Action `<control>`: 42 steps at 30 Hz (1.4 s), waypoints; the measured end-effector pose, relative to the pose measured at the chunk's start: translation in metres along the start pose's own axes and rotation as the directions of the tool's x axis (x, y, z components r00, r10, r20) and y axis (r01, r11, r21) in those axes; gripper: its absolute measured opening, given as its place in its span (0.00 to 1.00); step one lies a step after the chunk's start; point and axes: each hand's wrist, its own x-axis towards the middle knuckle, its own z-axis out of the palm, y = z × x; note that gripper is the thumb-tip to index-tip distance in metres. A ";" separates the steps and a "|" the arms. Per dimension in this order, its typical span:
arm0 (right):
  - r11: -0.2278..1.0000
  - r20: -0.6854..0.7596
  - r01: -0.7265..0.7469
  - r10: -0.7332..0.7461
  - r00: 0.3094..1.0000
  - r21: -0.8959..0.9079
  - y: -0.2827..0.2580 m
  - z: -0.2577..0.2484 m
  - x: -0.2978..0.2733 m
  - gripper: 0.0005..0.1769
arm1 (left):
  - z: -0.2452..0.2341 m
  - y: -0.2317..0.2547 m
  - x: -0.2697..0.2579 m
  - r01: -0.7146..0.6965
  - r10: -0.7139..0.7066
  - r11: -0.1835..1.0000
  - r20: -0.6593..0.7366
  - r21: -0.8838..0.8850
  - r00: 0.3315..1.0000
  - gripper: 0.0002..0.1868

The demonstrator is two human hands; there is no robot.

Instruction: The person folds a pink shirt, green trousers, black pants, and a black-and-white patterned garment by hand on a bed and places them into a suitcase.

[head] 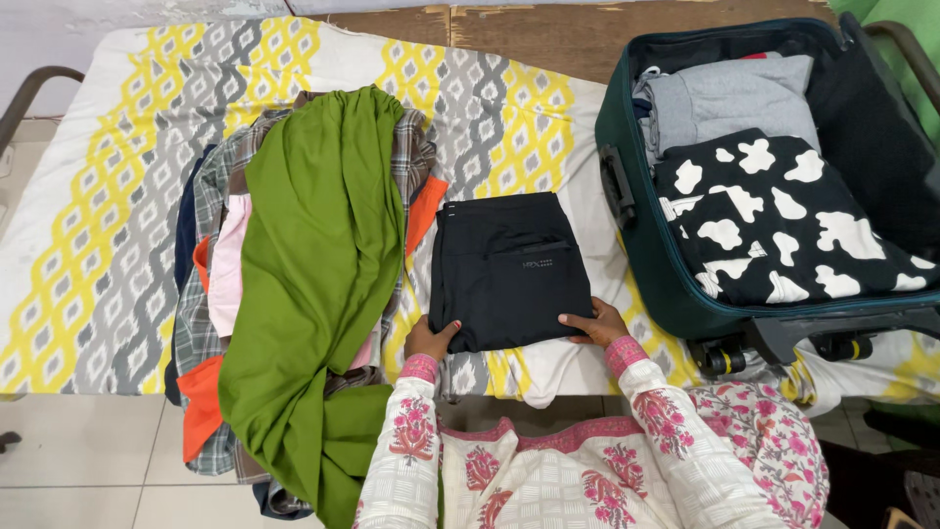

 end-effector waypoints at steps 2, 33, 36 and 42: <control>0.999 -0.031 0.045 -0.044 0.999 0.011 0.000 0.004 -0.008 0.39 | 0.006 -0.009 0.004 0.104 -0.089 0.985 0.110 -0.139 0.990 0.29; 0.982 -0.041 -0.058 0.066 0.997 0.180 0.030 0.053 -0.075 0.38 | 0.027 0.048 0.128 -0.327 0.386 0.899 -0.179 0.291 0.905 0.34; 0.995 -0.163 -0.035 0.050 0.985 0.095 0.032 0.058 -0.061 0.45 | 0.027 0.055 0.118 -0.202 0.256 0.936 -0.163 0.290 0.953 0.36; 0.828 -0.078 0.429 -0.485 0.871 -0.363 0.014 0.026 -0.014 0.40 | -0.028 0.082 0.091 -0.100 0.062 0.973 0.183 0.209 0.981 0.31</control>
